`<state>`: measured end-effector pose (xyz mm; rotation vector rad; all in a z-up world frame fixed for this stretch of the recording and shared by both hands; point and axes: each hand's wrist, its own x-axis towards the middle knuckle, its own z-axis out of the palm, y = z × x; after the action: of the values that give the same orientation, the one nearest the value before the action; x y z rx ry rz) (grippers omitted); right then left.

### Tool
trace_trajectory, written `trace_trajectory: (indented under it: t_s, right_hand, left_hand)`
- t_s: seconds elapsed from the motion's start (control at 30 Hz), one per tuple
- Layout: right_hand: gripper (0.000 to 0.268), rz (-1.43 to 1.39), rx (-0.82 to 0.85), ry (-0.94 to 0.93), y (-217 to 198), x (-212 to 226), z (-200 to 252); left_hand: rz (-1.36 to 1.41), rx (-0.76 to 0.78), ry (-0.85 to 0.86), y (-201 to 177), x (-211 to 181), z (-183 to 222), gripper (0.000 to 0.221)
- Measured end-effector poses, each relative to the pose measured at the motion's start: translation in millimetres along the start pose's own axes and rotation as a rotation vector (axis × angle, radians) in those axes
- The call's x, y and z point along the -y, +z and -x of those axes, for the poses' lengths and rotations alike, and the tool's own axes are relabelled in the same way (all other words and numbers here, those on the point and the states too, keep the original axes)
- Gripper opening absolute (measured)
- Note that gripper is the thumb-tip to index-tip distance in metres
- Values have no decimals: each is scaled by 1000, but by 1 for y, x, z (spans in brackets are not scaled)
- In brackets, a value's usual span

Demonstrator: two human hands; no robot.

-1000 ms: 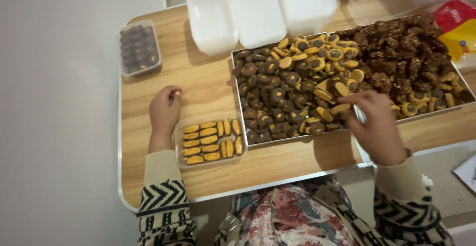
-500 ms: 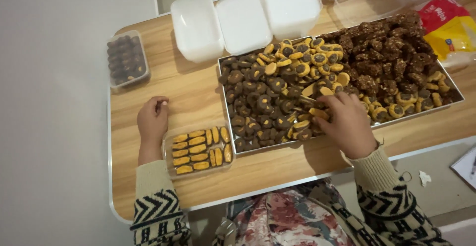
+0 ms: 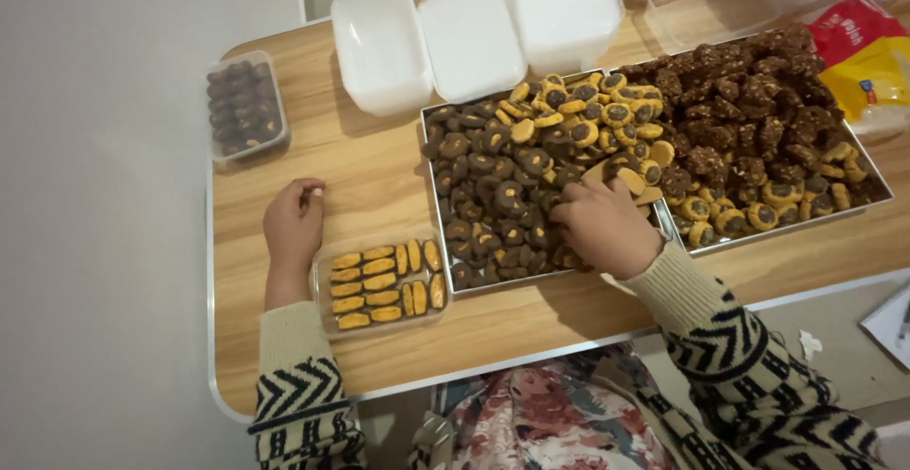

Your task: Arranging various types of cookies from large trays into smaller plastic containers for packaging.

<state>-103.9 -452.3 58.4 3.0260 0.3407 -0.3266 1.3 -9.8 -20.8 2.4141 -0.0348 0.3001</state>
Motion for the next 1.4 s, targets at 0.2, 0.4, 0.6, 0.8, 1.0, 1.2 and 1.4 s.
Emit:
trace_trajectory:
  t_s: [0.2,0.4,0.6,0.8,1.0,1.2,1.4]
  right_hand:
    - [21,-38,129,-21,-22,-1,-5]
    - [23,-207,163,-38,-39,-10,-2]
    - [20,-653,-19,37,-75,-22,25]
    - [20,-1077,-282,129,-72,-26,32]
    - [19,-1167,-447,111,-51,-35,23]
    - [15,-673,-266,108,-39,-44,11]
    - [16,-349,-437,50,-8,-28,-16]
  left_hand:
    - [-16,13,0,-3,-6,0,18]
    - [-7,27,-19,-12,-27,6,18]
    - [3,42,-13,-11,-23,5,19]
    - [21,36,-11,-12,-22,5,18]
    - [12,30,-7,-9,-16,3,17]
    - [17,37,-6,-10,-18,3,17]
    - [30,46,0,-15,-25,5,17]
